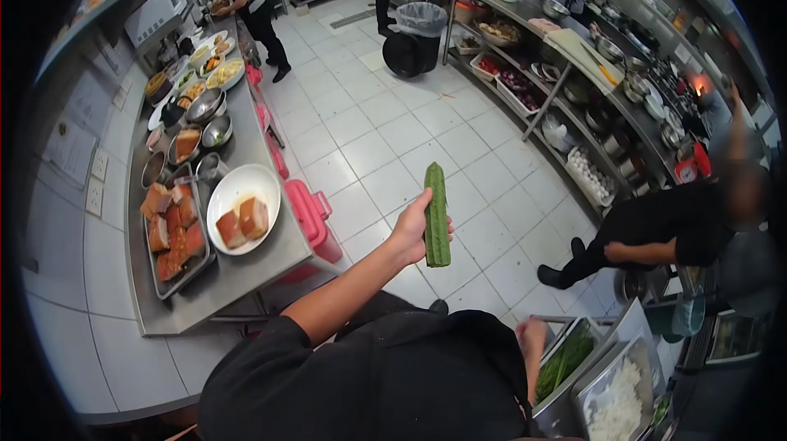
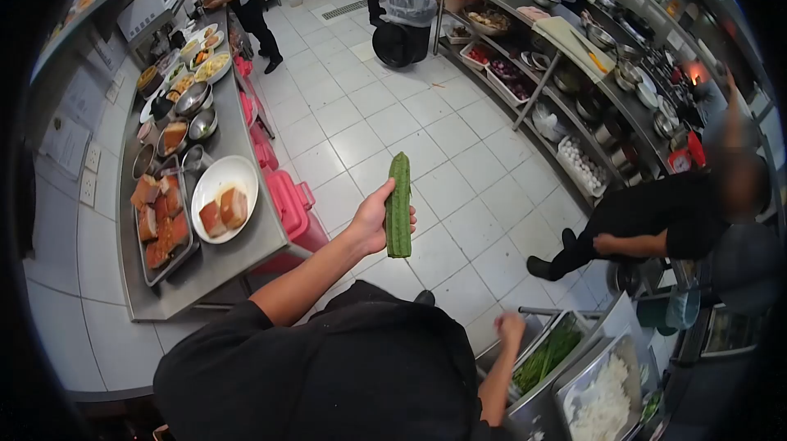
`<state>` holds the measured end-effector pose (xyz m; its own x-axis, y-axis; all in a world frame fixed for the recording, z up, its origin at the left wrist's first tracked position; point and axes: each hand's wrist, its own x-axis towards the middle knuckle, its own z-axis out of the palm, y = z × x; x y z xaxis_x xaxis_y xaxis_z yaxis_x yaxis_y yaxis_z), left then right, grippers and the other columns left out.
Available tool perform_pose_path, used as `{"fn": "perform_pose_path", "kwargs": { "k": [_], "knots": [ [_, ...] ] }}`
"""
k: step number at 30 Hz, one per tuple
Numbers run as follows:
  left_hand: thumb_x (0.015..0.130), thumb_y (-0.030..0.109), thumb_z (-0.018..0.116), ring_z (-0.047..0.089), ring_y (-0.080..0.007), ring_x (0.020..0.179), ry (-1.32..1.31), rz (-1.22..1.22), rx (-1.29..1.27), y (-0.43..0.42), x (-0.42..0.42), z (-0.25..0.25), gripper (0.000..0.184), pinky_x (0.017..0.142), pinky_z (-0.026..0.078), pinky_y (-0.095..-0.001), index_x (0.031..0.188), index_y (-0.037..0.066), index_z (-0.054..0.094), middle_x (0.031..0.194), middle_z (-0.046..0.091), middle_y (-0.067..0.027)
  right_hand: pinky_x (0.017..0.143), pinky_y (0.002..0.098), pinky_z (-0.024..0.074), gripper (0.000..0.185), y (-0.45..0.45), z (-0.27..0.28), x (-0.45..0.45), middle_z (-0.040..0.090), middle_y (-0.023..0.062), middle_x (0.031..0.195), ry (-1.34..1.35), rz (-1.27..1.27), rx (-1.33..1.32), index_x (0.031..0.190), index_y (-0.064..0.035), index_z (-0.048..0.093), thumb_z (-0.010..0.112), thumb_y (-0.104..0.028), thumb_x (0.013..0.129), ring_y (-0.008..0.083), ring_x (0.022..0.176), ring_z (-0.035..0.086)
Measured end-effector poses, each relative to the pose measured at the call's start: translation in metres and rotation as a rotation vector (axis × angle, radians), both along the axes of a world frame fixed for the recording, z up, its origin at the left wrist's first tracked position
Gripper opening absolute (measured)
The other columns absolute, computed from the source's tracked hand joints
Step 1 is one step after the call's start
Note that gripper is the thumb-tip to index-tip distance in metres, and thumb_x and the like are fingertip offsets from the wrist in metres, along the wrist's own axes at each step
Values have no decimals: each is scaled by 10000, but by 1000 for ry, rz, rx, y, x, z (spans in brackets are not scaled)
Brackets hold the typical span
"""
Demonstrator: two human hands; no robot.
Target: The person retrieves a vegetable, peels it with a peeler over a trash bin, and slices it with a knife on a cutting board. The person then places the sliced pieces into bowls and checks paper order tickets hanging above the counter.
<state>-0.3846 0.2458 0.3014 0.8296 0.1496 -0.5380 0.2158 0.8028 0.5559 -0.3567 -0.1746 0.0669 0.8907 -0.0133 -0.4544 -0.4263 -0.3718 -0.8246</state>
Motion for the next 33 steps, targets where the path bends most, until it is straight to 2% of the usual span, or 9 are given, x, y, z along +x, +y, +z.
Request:
{"fn": "perform_pose_path", "kwargs": {
  "k": [4, 6, 9, 16, 21, 24, 26, 29, 33],
  "knots": [
    [944, 446, 395, 563, -246, 708, -31, 98, 0, 25, 72, 6, 400, 638, 496, -382, 978, 62, 502, 797, 552, -124, 428, 267, 344, 261, 74, 75, 219, 567, 37, 572, -377, 243, -151, 710, -25, 621, 523, -218, 856, 103, 468, 475],
    [944, 447, 394, 563, -243, 705, 5, 117, 34, 38, 106, -2, 402, 638, 496, -382, 975, 62, 506, 798, 553, -123, 527, 249, 412, 233, 144, 149, 276, 599, 53, 653, -319, 216, 36, 836, 36, 635, 540, -175, 857, 115, 567, 538],
    [927, 474, 424, 548, -230, 698, 39, 115, 111, 64, 161, -12, 460, 628, 490, -384, 1002, 26, 488, 833, 534, -119, 585, 250, 471, 256, 202, 168, 376, 643, 89, 752, -401, 353, 56, 976, 52, 648, 555, -158, 862, 136, 624, 594],
    [953, 416, 392, 556, -203, 637, 60, -71, 187, 127, 318, -22, 385, 580, 490, -350, 975, 53, 518, 770, 547, -96, 546, 255, 439, 255, 254, 155, 495, 650, 81, 767, -258, 343, -51, 995, 31, 643, 575, -172, 857, 129, 618, 599],
    [894, 379, 557, 567, -171, 680, -95, -159, 801, 158, 448, -12, 440, 610, 453, -301, 1117, 0, 543, 776, 567, -73, 548, 241, 442, 215, 238, 145, 590, 645, 70, 750, -274, 198, -89, 967, 36, 648, 578, -132, 853, 118, 620, 592],
    [862, 356, 582, 581, -260, 765, -203, -161, 1415, 164, 530, -6, 443, 708, 456, -367, 1143, 14, 560, 839, 579, -139, 579, 254, 459, 198, 224, 145, 657, 650, 81, 744, -347, 195, -156, 945, 35, 651, 588, -120, 838, 126, 625, 595],
    [857, 349, 583, 575, -282, 802, -247, -222, 1512, 162, 589, -5, 446, 735, 451, -382, 1153, 16, 558, 867, 575, -148, 639, 315, 493, 214, 221, 146, 705, 667, 118, 749, -594, 206, -422, 937, 11, 666, 619, -151, 807, 194, 676, 637],
    [839, 327, 589, 551, -331, 892, -309, -317, 1621, 151, 673, 7, 452, 793, 437, -415, 1166, 16, 553, 923, 558, -164, 682, 337, 500, 220, 214, 156, 785, 664, 150, 757, -708, 179, -464, 927, 3, 666, 631, -168, 792, 254, 719, 649],
    [820, 303, 606, 557, -334, 889, -372, -332, 1820, 137, 786, -5, 451, 792, 446, -414, 1166, 18, 550, 924, 550, -163, 845, 392, 462, 303, 205, 183, 905, 638, 197, 986, -706, 46, -697, 1033, -31, 643, 658, -204, 785, 333, 952, 600]
  ]
}}
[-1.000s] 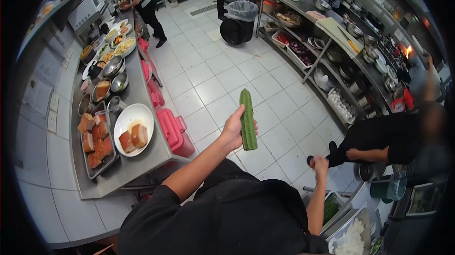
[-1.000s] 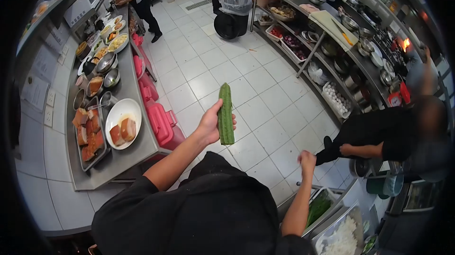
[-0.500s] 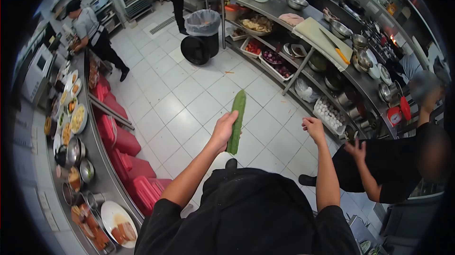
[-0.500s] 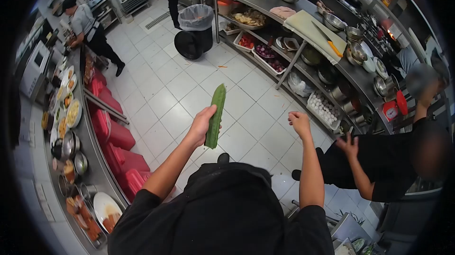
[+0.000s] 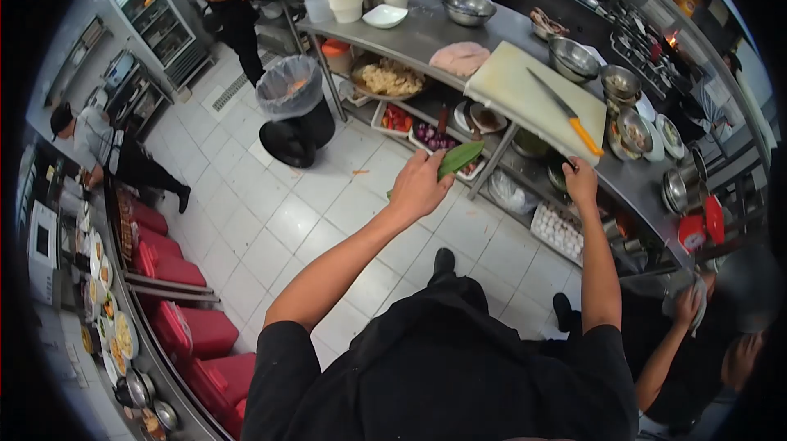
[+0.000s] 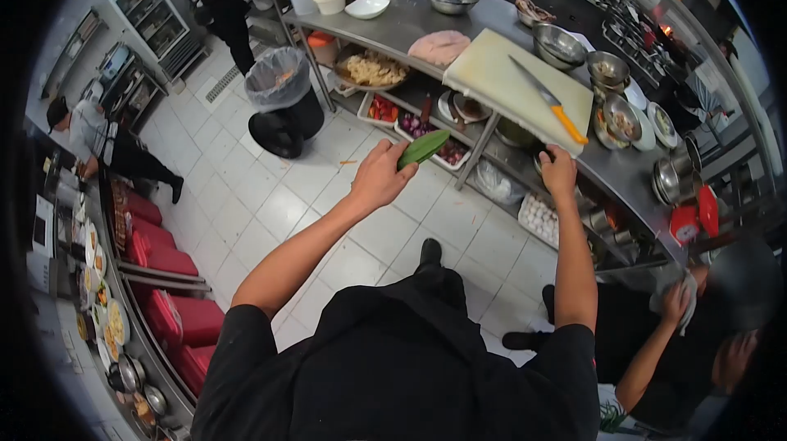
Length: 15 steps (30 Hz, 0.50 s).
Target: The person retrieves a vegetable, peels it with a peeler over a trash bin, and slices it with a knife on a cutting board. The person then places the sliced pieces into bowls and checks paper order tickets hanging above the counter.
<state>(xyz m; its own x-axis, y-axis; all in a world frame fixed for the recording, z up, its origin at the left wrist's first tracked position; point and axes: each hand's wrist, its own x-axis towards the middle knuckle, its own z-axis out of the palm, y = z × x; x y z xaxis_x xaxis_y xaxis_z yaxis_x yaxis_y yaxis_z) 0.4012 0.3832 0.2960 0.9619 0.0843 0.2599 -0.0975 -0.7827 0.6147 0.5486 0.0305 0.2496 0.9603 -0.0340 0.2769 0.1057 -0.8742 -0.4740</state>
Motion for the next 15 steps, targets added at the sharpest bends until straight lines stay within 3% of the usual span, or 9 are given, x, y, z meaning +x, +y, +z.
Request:
{"fn": "perform_pose_path", "kwargs": {
  "k": [1, 5, 7, 10, 11, 15],
  "knots": [
    [810, 287, 617, 558, -337, 892, 4, -11, 34, -4, 23, 1, 448, 794, 449, -415, 1163, 19, 552, 930, 549, -163, 884, 416, 433, 396, -10, -3, 31, 606, 202, 1064, -109, 72, -83, 1120, -60, 600, 663, -256, 783, 355, 1019, 560],
    [769, 219, 666, 561, -338, 925, -63, -72, 62, -12, 106, 2, 457, 800, 461, -413, 1161, 19, 544, 969, 550, -165, 871, 426, 441, 466, -33, 1, 115, 602, 190, 1061, -168, 2, -300, 1180, -73, 544, 671, -259, 772, 360, 1005, 568],
    [763, 220, 674, 561, -338, 931, -24, -96, 62, -14, 147, -2, 455, 797, 463, -415, 1151, 19, 545, 971, 552, -164, 856, 424, 452, 582, -37, 4, 143, 608, 189, 1054, 173, -21, -280, 1264, -100, 475, 696, -221, 740, 359, 983, 580],
    [741, 218, 697, 562, -338, 931, 11, -125, 100, -10, 204, -2, 431, 789, 467, -416, 1098, 15, 565, 979, 557, -158, 873, 440, 446, 598, -43, 3, 161, 589, 198, 1081, 220, 7, -283, 1255, -93, 438, 703, -216, 734, 373, 1007, 565],
    [733, 216, 703, 564, -336, 926, 8, -151, 133, -11, 224, -4, 425, 786, 468, -416, 1082, 13, 573, 975, 560, -157, 836, 445, 457, 592, -45, 1, 166, 608, 224, 1018, 234, 27, -249, 1265, -114, 437, 677, -152, 725, 371, 975, 581],
    [701, 211, 716, 572, -334, 892, -77, -291, 173, -14, 304, -31, 350, 755, 471, -427, 960, 10, 594, 923, 568, -161, 825, 452, 457, 522, -36, 4, 173, 610, 243, 986, 297, -9, -237, 1236, -97, 441, 614, -119, 744, 399, 947, 582]
  ]
}}
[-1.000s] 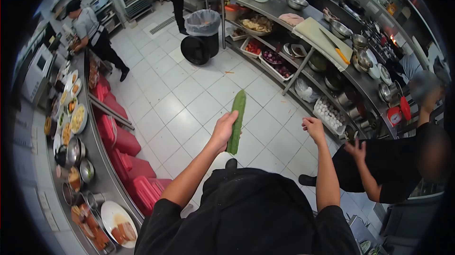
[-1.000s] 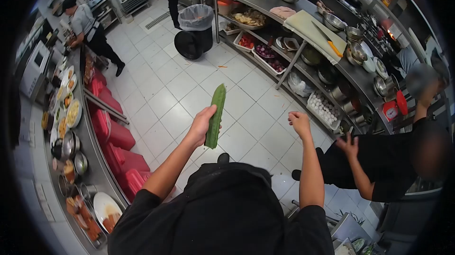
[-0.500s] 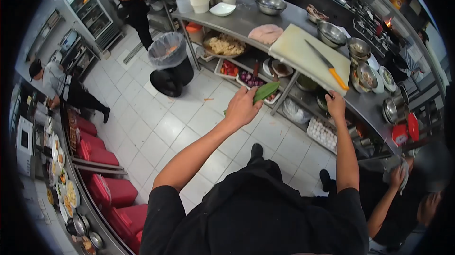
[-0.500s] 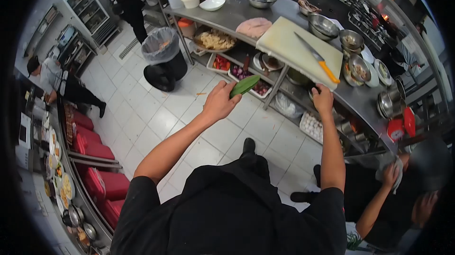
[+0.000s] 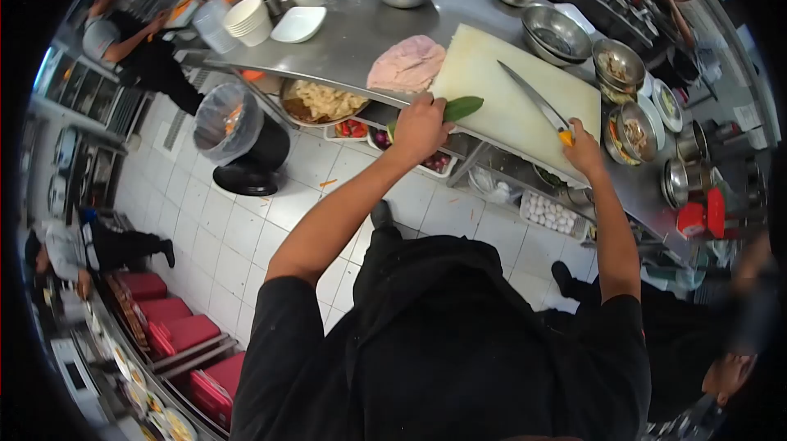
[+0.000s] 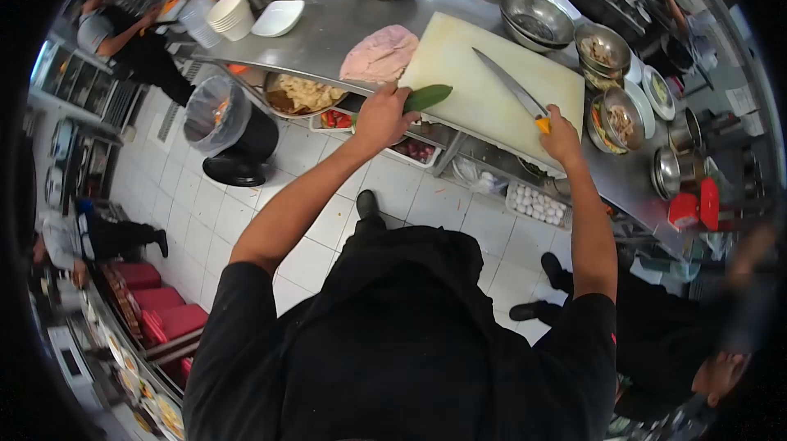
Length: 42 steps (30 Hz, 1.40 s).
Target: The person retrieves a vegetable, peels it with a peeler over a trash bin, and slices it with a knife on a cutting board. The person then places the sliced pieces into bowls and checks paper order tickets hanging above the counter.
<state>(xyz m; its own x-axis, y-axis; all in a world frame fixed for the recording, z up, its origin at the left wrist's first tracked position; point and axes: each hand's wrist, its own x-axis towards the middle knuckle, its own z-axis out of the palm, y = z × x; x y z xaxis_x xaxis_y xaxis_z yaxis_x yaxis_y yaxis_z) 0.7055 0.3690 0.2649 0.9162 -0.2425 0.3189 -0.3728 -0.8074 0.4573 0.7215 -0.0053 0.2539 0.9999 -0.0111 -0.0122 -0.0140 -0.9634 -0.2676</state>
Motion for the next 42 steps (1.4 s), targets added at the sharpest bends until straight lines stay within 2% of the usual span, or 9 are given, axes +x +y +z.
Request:
{"fn": "perform_pose_path", "kwargs": {
  "k": [2, 9, 11, 15, 24, 27, 33, 37, 42],
  "knots": [
    [698, 209, 712, 573, -311, 894, -41, -92, 74, -4, 30, -14, 302, 755, 461, -425, 905, 18, 603, 905, 572, -149, 835, 464, 443, 423, 18, 1, -10, 605, 268, 956, 17, 16, 24, 1182, -75, 440, 529, -87, 769, 423, 953, 563],
    [717, 205, 694, 548, -278, 951, -32, -333, 141, 2, 77, -26, 320, 802, 436, -422, 976, 33, 618, 964, 560, -117, 742, 484, 450, 376, 122, 59, -98, 609, 275, 874, 57, -126, 197, 1180, -34, 443, 558, -227, 878, 458, 856, 581],
    [726, 192, 686, 541, -289, 927, -55, -400, 142, 7, 82, -24, 402, 801, 449, -397, 1083, 25, 603, 969, 550, -116, 738, 475, 450, 351, 158, 92, -113, 610, 271, 865, 305, -290, 274, 1188, -46, 448, 551, -193, 887, 454, 857, 582],
    [726, 185, 682, 543, -286, 920, -47, -427, 116, 9, 87, -24, 392, 805, 446, -393, 1072, 16, 607, 957, 554, -118, 693, 464, 437, 325, 175, 91, -129, 600, 250, 783, 254, -231, 168, 1171, -39, 445, 543, -174, 892, 457, 767, 570],
    [724, 193, 678, 541, -275, 930, 9, -381, 98, 4, 89, -24, 380, 795, 444, -400, 1056, 23, 609, 961, 552, -103, 702, 558, 421, 252, 176, 64, -110, 592, 308, 790, 334, -153, 208, 1034, -3, 391, 531, -110, 854, 493, 797, 565],
    [730, 194, 670, 541, -273, 930, -3, -349, 100, 3, 81, -25, 376, 789, 444, -402, 1061, 27, 609, 970, 549, -98, 709, 562, 414, 300, 177, 15, -79, 587, 316, 799, 340, -163, 285, 1063, 4, 372, 532, -145, 858, 495, 811, 559],
    [688, 161, 724, 562, -293, 879, -2, -235, 36, 0, 67, -17, 414, 777, 465, -388, 1066, 24, 623, 924, 571, -109, 702, 535, 435, 362, 145, 21, -64, 598, 296, 811, 177, -49, 300, 1157, -18, 406, 550, -166, 859, 486, 806, 565],
    [729, 163, 710, 585, -301, 863, 70, -100, -185, 14, 44, 1, 391, 746, 476, -376, 1070, -4, 615, 937, 596, -149, 728, 508, 450, 404, 110, 28, -23, 603, 254, 865, 83, -139, 119, 1207, -52, 442, 568, -203, 855, 438, 829, 581],
    [878, 212, 606, 566, -171, 762, 524, 244, -963, 44, 6, 17, 303, 684, 467, -296, 1090, -5, 590, 919, 605, -95, 790, 431, 451, 390, 103, 5, 17, 550, 199, 1005, -159, 4, -224, 1203, -81, 515, 587, -226, 848, 373, 922, 545]
  ]
}}
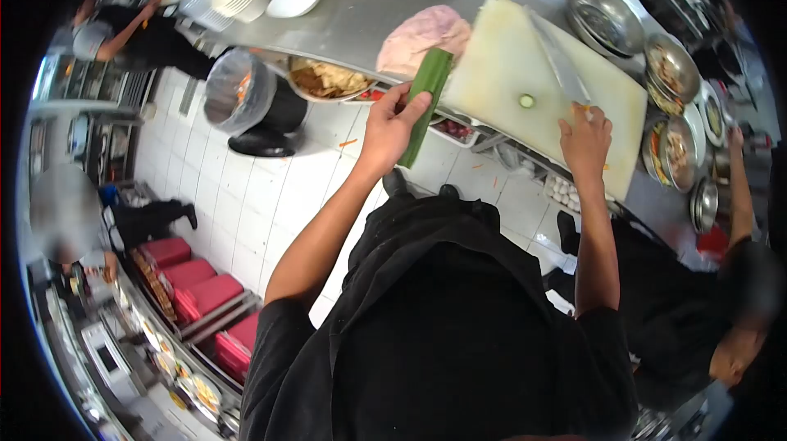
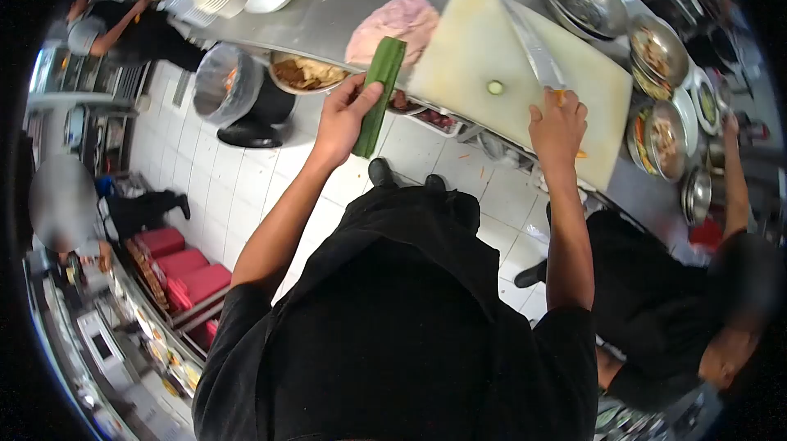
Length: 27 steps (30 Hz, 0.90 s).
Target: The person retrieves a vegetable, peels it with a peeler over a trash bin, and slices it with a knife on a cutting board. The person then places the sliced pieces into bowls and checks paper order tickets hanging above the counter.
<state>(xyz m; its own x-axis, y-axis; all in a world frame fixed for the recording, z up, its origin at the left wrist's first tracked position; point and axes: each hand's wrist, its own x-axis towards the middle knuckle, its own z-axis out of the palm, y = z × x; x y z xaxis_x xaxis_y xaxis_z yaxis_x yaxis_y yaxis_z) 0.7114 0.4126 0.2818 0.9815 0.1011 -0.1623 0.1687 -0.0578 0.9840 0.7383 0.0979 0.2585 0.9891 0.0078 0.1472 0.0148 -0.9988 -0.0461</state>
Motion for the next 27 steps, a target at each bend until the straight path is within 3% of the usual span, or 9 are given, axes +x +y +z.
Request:
{"fn": "perform_pose_path", "kwargs": {
  "k": [2, 3, 5, 9, 12, 17, 20, 25, 27],
  "knots": [
    [956, 299, 449, 556, -164, 750, 230, 85, -408, 21, -20, 16, 321, 668, 478, -293, 1083, 27, 562, 884, 590, -73, 815, 402, 445, 336, 27, 2, 7, 519, 181, 1055, -141, 92, 144, 1146, -78, 578, 600, -213, 839, 351, 938, 525],
    [956, 299, 449, 556, -164, 750, 223, 141, -405, 32, -28, 16, 321, 668, 478, -293, 1083, 27, 562, 884, 590, -73, 815, 402, 445, 336, 41, -2, 11, 519, 181, 1055, -132, 146, 157, 1146, -78, 578, 600, -213, 839, 351, 938, 525],
    [969, 347, 369, 561, -194, 767, 302, 232, -727, 55, -39, 11, 380, 690, 487, -332, 1085, 23, 528, 870, 572, -90, 819, 397, 441, 267, 60, -22, 27, 541, 170, 1017, -31, 276, 342, 1079, -58, 608, 598, -158, 832, 346, 921, 533],
    [971, 364, 318, 551, -235, 747, 328, 452, -1159, 105, -70, -17, 401, 703, 498, -364, 1031, 15, 505, 862, 560, -132, 772, 390, 453, 162, 101, -48, 41, 574, 163, 912, -102, 242, 420, 959, -25, 629, 576, -76, 815, 337, 872, 565],
    [968, 369, 310, 547, -246, 738, 317, 714, -1240, 153, -96, -29, 397, 687, 502, -375, 998, 16, 489, 848, 548, -136, 746, 387, 462, 147, 196, -19, 23, 584, 169, 891, -21, 410, 645, 933, -18, 630, 576, -68, 806, 345, 845, 580],
    [963, 381, 310, 539, -246, 716, 179, 799, -1197, 240, -140, -40, 367, 667, 489, -375, 976, 48, 463, 803, 523, -121, 747, 357, 476, 135, 370, -2, 7, 621, 163, 861, 320, 828, 781, 881, -1, 632, 592, -79, 778, 324, 830, 609],
    [949, 383, 341, 542, -258, 743, 181, 876, -1161, 294, -162, -38, 373, 697, 495, -391, 1002, 37, 471, 854, 526, -140, 748, 347, 483, 139, 473, 20, 8, 642, 159, 880, 407, 901, 836, 876, 0, 638, 596, -83, 773, 306, 830, 625],
    [938, 392, 350, 549, -263, 762, 59, 946, -1066, 372, -187, -20, 377, 697, 485, -396, 994, 46, 489, 866, 531, -131, 771, 349, 488, 229, 631, 69, 14, 659, 165, 946, 196, 911, 1118, 979, -14, 651, 619, -143, 792, 305, 847, 633],
    [935, 393, 354, 549, -261, 758, 23, 963, -1043, 396, -194, -14, 374, 690, 482, -394, 984, 49, 493, 857, 535, -128, 746, 331, 493, 264, 665, 83, 24, 666, 161, 943, 222, 895, 1037, 1023, -15, 644, 625, -151, 797, 260, 837, 642]
  ]
}}
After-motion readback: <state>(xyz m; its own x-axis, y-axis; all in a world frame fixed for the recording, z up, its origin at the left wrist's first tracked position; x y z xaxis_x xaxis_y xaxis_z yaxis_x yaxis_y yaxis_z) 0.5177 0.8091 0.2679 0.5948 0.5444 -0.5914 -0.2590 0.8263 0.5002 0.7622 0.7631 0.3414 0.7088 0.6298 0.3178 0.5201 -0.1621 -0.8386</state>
